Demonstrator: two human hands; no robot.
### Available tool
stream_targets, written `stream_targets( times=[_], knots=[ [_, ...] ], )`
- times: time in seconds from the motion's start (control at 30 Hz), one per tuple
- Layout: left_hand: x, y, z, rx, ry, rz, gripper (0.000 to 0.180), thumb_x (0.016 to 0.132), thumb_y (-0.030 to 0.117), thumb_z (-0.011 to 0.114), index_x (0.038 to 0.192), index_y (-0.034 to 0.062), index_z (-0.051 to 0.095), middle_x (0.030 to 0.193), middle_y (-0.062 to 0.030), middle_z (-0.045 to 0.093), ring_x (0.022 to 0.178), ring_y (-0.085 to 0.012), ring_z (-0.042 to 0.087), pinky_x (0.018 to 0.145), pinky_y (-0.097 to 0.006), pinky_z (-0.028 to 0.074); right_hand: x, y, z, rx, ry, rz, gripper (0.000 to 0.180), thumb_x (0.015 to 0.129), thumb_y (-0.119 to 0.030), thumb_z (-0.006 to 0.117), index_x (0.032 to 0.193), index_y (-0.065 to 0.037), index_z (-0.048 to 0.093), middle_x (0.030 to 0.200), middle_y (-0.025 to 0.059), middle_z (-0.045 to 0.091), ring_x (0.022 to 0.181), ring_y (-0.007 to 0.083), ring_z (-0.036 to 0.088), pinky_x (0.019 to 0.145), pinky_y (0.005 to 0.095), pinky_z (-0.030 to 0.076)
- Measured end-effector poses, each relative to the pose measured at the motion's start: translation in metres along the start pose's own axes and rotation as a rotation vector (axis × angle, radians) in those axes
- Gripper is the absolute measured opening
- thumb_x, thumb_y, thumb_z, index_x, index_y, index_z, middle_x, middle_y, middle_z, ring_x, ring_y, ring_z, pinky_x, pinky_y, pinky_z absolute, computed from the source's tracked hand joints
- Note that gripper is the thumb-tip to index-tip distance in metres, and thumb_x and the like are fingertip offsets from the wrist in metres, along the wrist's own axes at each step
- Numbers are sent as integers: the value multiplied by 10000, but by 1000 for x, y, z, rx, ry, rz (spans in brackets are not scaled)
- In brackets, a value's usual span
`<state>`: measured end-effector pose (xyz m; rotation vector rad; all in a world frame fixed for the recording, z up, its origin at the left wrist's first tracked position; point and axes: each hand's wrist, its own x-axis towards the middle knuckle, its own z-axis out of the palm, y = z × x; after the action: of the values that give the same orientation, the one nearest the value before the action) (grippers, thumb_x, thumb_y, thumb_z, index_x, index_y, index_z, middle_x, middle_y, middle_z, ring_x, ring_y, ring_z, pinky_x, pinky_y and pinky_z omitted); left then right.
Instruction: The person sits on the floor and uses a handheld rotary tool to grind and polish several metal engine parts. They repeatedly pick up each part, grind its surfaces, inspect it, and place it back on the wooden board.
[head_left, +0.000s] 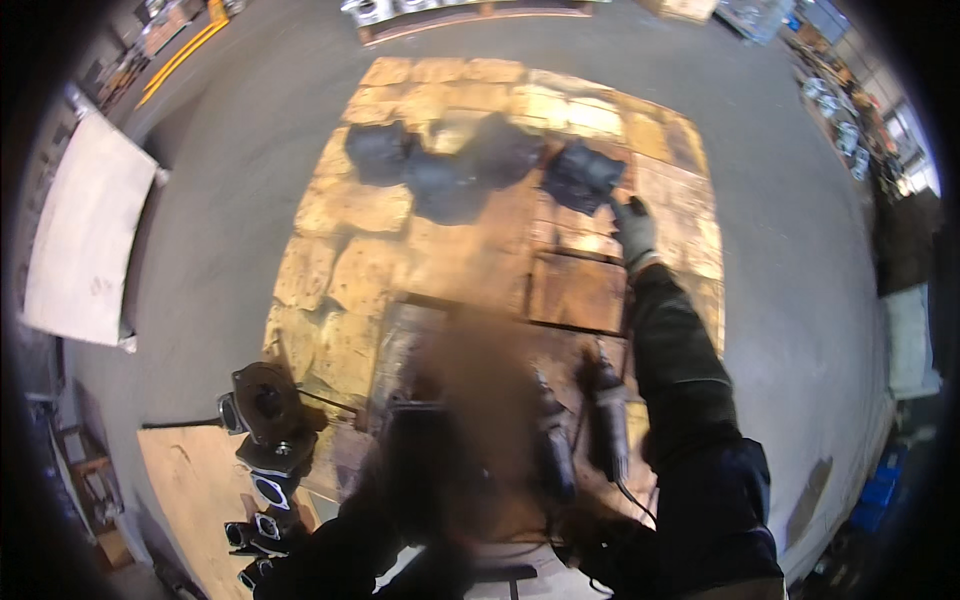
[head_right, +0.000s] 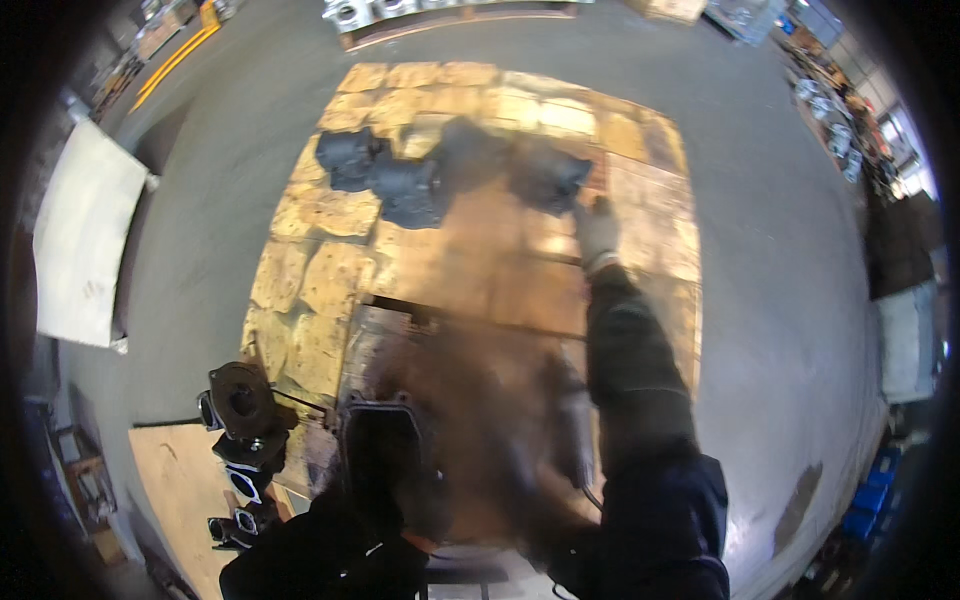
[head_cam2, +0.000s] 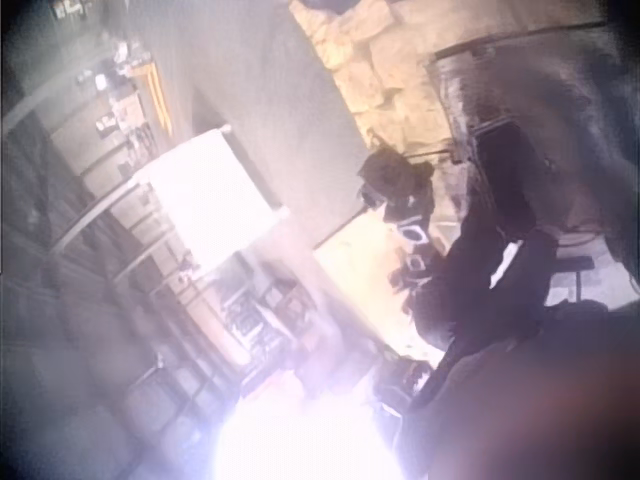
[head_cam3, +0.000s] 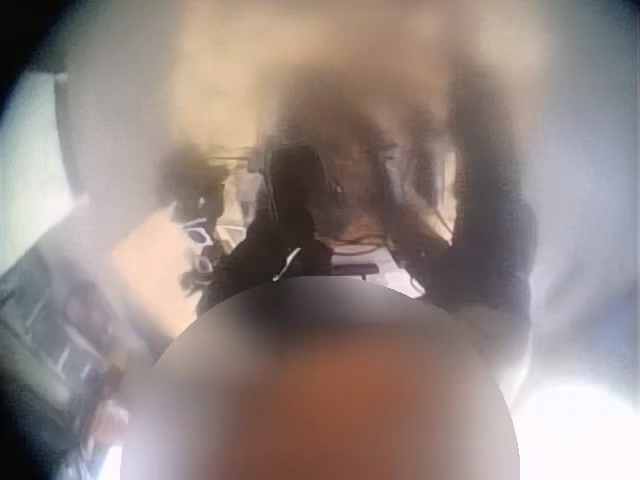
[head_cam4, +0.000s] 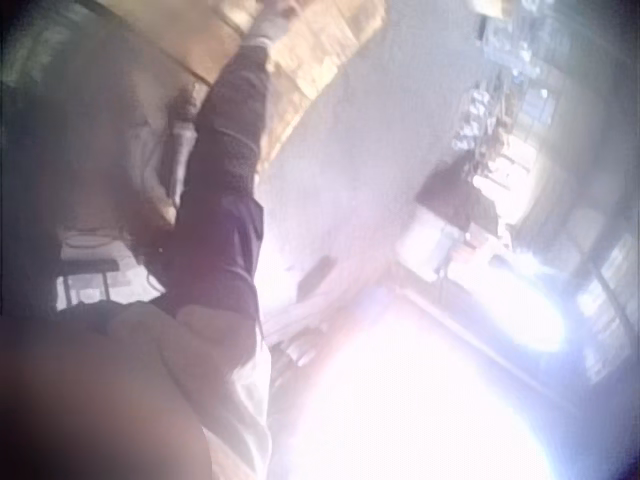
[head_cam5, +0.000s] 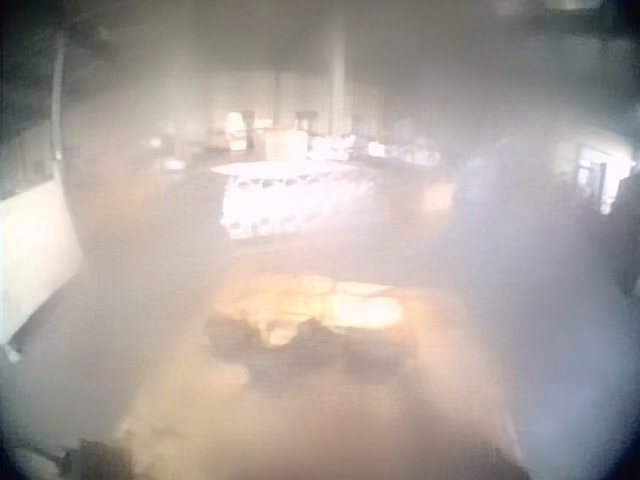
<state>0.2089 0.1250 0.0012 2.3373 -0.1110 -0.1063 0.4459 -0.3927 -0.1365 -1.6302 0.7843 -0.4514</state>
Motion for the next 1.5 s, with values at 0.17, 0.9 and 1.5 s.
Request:
stream_targets(
  times=[0.17, 0.9, 1.5],
  knots=[
    [34, -45, -98, -385, 44, -236, 448, 703, -35, 856, 1126, -3, 711, 813, -64, 705, 612, -139, 611, 529, -286, 465, 39, -2, 24, 458, -328, 19, 279, 1027, -184, 608, 1281, -74, 637, 1173, 96, 685, 1016, 265, 688, 836, 391, 610],
    [-114, 13, -112, -646, 49, 10, 344, 909, 79, 727, 1245, 31, 670, 957, -67, 719, 743, -141, 663, 632, -301, 553, -284, -104, -209, 42, -612, -245, 390, 1107, -338, 444, 1205, -27, 657, 1132, 54, 655, 1057, 134, 580, 965, 324, 479],
    [-221, 75, -93, -1182, -77, 112, 364, 930, 73, 694, 1287, 32, 636, 1034, -71, 689, 820, -165, 655, 682, -326, 562, -627, -170, -157, -722, -936, -1332, 328, 921, -259, 676, 1169, -46, 695, 1107, 88, 722, 975, 263, 689, 827, 393, 563]
  ],
)
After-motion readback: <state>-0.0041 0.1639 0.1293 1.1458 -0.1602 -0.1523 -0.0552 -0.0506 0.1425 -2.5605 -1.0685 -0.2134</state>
